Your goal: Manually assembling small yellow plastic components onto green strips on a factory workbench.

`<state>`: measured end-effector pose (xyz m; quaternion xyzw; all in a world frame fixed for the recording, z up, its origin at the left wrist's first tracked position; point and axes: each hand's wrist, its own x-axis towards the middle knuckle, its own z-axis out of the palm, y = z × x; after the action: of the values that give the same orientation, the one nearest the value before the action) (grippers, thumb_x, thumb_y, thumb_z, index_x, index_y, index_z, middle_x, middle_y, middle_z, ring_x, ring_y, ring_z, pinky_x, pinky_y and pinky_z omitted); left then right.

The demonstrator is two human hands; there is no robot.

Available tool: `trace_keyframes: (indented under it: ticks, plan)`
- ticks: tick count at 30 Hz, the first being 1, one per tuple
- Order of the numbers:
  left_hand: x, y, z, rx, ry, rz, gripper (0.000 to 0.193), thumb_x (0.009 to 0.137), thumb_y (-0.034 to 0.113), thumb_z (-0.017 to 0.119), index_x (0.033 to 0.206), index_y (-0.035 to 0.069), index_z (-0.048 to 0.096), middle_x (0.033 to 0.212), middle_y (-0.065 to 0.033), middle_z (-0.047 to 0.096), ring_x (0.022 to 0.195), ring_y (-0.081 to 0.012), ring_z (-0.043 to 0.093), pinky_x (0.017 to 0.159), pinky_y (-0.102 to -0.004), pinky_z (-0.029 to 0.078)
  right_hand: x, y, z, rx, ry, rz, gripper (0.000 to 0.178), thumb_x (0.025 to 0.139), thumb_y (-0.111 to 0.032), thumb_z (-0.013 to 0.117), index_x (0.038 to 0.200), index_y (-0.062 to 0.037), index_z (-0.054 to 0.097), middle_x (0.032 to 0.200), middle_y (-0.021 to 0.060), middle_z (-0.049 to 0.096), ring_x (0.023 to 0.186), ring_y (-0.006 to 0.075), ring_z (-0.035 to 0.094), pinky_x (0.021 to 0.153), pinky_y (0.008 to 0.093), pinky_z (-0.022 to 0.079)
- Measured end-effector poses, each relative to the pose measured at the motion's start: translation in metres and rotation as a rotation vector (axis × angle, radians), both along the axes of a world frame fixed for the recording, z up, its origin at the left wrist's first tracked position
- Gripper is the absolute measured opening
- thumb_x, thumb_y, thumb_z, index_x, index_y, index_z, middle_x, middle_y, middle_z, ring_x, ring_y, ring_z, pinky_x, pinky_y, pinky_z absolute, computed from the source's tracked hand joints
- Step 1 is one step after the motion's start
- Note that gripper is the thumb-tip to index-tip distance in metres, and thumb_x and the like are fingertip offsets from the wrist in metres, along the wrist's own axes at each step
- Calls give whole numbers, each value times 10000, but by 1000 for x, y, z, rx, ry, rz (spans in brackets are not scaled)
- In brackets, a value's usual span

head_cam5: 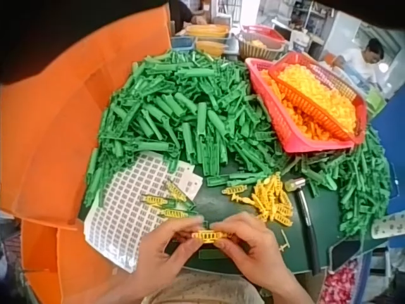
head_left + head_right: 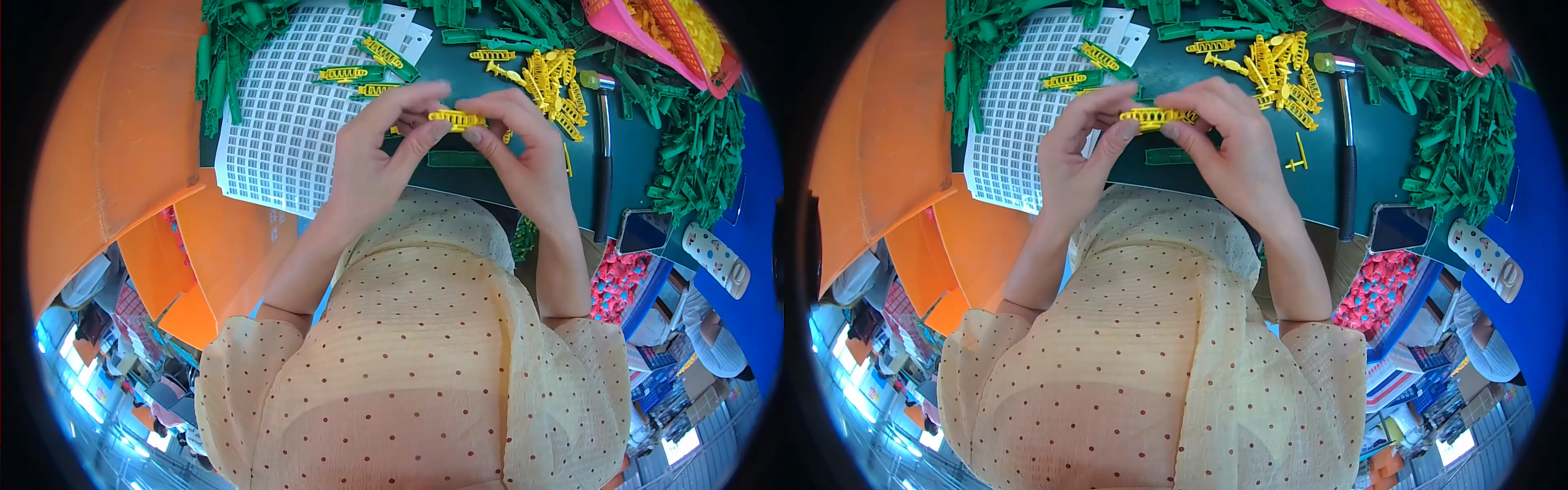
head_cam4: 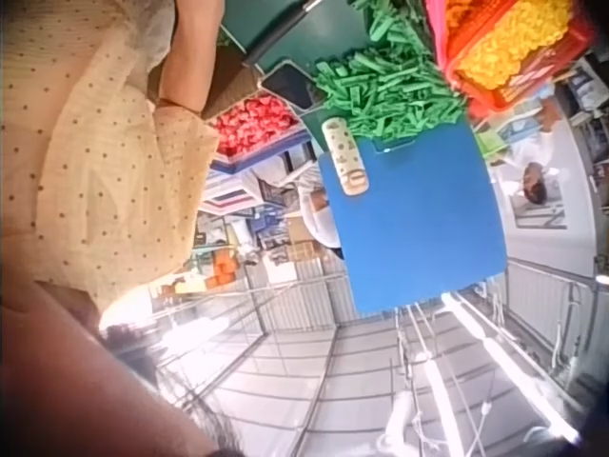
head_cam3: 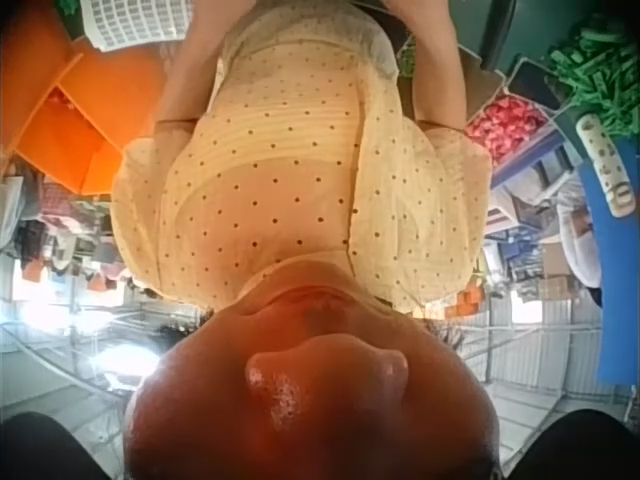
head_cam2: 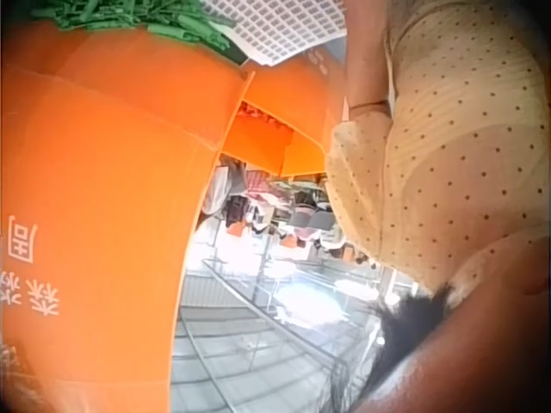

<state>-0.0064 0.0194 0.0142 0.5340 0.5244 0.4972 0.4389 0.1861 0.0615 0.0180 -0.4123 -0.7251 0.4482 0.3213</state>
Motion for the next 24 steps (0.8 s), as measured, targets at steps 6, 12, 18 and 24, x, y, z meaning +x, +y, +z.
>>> trace_keyframes:
  ticks: [6, 12, 18, 24]
  plan:
    - [12, -9, 4, -86, -372, -22, 228, 959, 87, 675, 1152, -8, 598, 992, -88, 687, 876, -141, 684, 779, -267, 555, -6, -21, 1, -474, 689, -206, 287, 903, -61, 731, 1155, -13, 604, 1093, 99, 650, 956, 138, 622, 858, 245, 485]
    - [23, -18, -3, -249, -695, -91, 205, 974, 115, 665, 1104, -9, 565, 983, -108, 686, 828, -162, 695, 735, -263, 564, -18, -38, -9, -365, 794, -182, 213, 903, -38, 726, 1069, -21, 593, 1156, 137, 626, 1057, 187, 615, 901, 308, 525]
    - [18, -18, 2, -292, -654, -145, 230, 984, 137, 656, 1140, -10, 573, 1007, -102, 689, 865, -159, 685, 758, -273, 557, -12, -36, -5, -160, 561, -225, 248, 876, 5, 739, 1096, 0, 623, 1143, 106, 623, 1016, 148, 585, 907, 287, 497]
    - [-8, -26, -15, 28, 176, -10, 175, 865, -5, 723, 1035, 24, 696, 1042, -89, 698, 881, -181, 677, 800, -294, 540, 27, -31, -8, 31, 97, -260, 237, 854, 24, 729, 1075, -47, 677, 1069, 70, 684, 974, 176, 624, 887, 300, 481]
